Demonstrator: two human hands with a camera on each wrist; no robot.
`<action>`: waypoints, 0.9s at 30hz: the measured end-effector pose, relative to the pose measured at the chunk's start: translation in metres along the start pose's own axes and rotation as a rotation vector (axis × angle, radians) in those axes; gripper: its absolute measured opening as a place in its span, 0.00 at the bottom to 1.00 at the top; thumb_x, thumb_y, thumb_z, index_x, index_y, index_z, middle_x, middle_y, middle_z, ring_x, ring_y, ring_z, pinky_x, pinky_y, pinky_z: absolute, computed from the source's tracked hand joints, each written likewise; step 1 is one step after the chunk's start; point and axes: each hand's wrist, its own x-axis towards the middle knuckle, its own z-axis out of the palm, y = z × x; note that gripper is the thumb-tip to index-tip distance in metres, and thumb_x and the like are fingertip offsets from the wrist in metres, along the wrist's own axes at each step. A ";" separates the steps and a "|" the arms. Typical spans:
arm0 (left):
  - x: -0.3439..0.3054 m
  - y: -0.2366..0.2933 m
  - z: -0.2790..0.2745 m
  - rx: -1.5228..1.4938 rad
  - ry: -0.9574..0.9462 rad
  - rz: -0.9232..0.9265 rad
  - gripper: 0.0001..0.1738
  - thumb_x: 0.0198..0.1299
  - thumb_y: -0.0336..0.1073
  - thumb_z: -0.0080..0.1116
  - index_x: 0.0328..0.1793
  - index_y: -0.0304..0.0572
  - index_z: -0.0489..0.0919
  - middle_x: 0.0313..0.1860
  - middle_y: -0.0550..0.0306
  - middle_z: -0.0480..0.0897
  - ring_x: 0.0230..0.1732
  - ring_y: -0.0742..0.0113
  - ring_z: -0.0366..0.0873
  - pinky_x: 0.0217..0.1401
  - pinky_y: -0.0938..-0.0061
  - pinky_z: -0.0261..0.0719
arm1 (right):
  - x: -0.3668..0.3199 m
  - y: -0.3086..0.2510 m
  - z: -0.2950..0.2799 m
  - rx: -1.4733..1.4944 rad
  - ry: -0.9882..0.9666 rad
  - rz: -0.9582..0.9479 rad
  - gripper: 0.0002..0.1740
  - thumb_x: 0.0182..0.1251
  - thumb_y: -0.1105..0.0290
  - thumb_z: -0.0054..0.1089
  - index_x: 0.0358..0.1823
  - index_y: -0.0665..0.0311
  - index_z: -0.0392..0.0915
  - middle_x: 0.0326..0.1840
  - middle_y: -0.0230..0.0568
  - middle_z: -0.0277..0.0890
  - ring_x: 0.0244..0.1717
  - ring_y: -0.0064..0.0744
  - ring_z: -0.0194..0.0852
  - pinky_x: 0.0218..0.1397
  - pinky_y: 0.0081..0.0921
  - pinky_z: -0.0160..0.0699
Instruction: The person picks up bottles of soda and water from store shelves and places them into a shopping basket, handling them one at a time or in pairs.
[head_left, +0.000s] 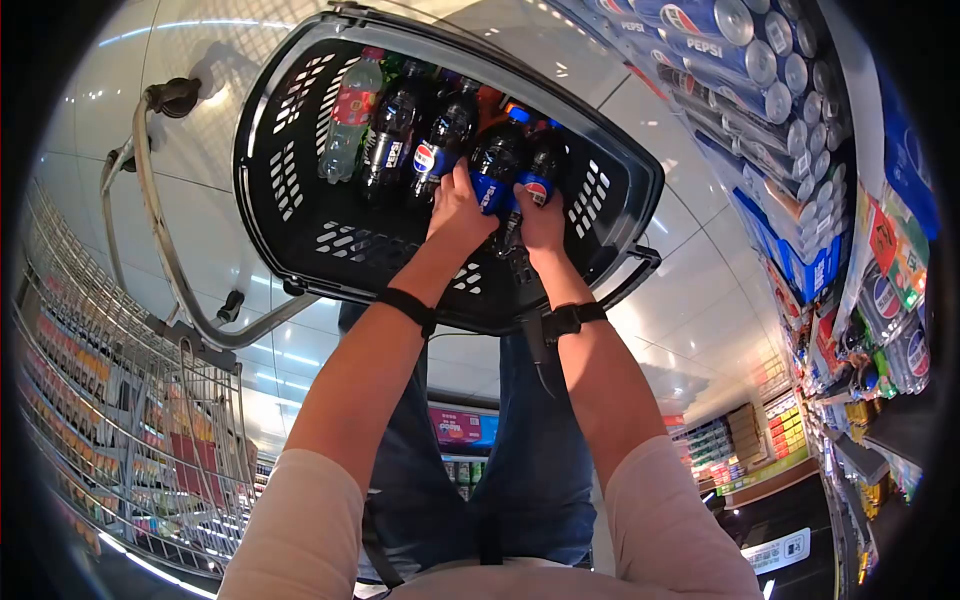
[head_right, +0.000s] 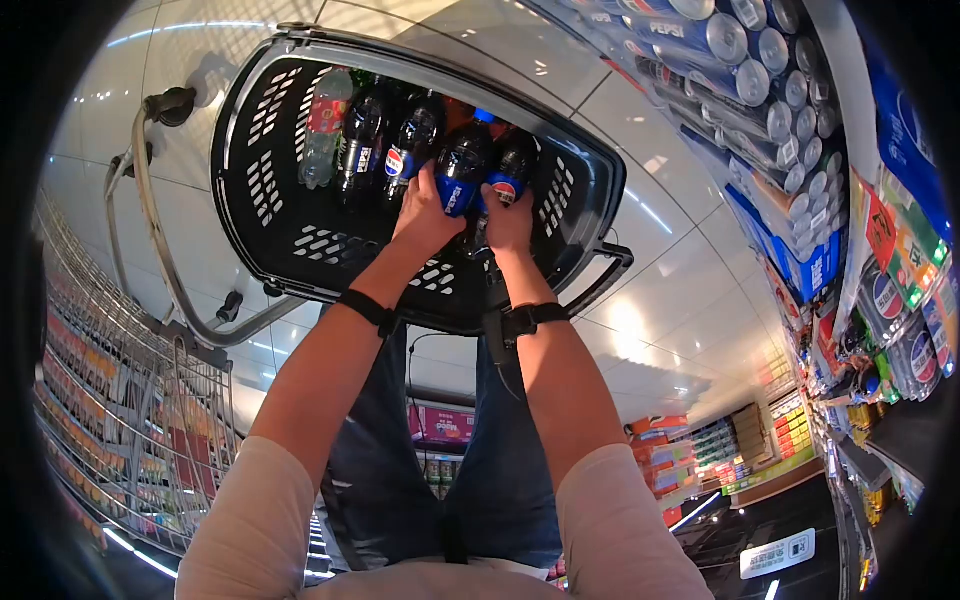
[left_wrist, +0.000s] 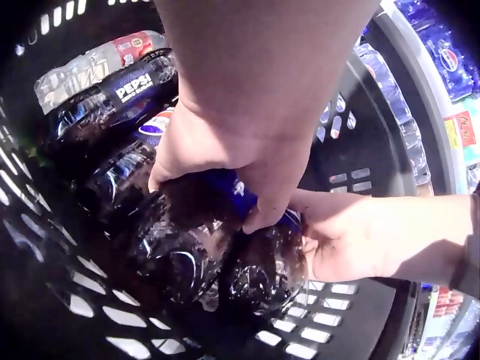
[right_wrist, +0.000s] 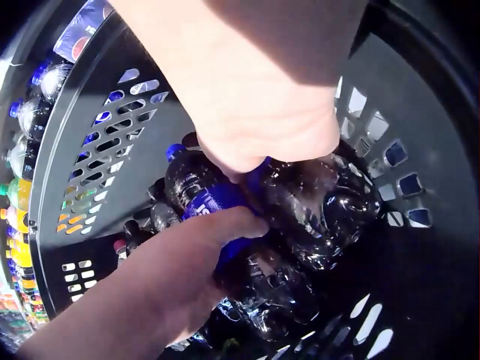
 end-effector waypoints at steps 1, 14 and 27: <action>-0.003 0.000 0.001 0.046 0.049 0.030 0.60 0.39 0.33 0.74 0.76 0.36 0.47 0.65 0.36 0.63 0.66 0.39 0.64 0.69 0.59 0.69 | 0.000 0.004 -0.001 -0.017 -0.024 -0.034 0.36 0.59 0.64 0.69 0.64 0.74 0.62 0.52 0.53 0.75 0.48 0.39 0.78 0.54 0.32 0.75; -0.060 -0.003 -0.063 0.024 0.106 0.106 0.25 0.49 0.39 0.68 0.52 0.37 0.76 0.50 0.44 0.78 0.55 0.48 0.76 0.56 0.62 0.77 | -0.092 -0.058 -0.064 -0.253 -0.103 -0.424 0.15 0.69 0.73 0.51 0.55 0.67 0.75 0.46 0.51 0.82 0.45 0.38 0.83 0.45 0.29 0.79; -0.140 -0.095 -0.157 -0.392 -0.134 -0.624 0.36 0.67 0.60 0.48 0.27 0.29 0.82 0.22 0.47 0.84 0.20 0.58 0.84 0.31 0.69 0.85 | -0.085 -0.054 -0.121 -0.599 0.158 -0.002 0.45 0.58 0.64 0.54 0.72 0.80 0.45 0.49 0.66 0.78 0.54 0.64 0.76 0.59 0.41 0.72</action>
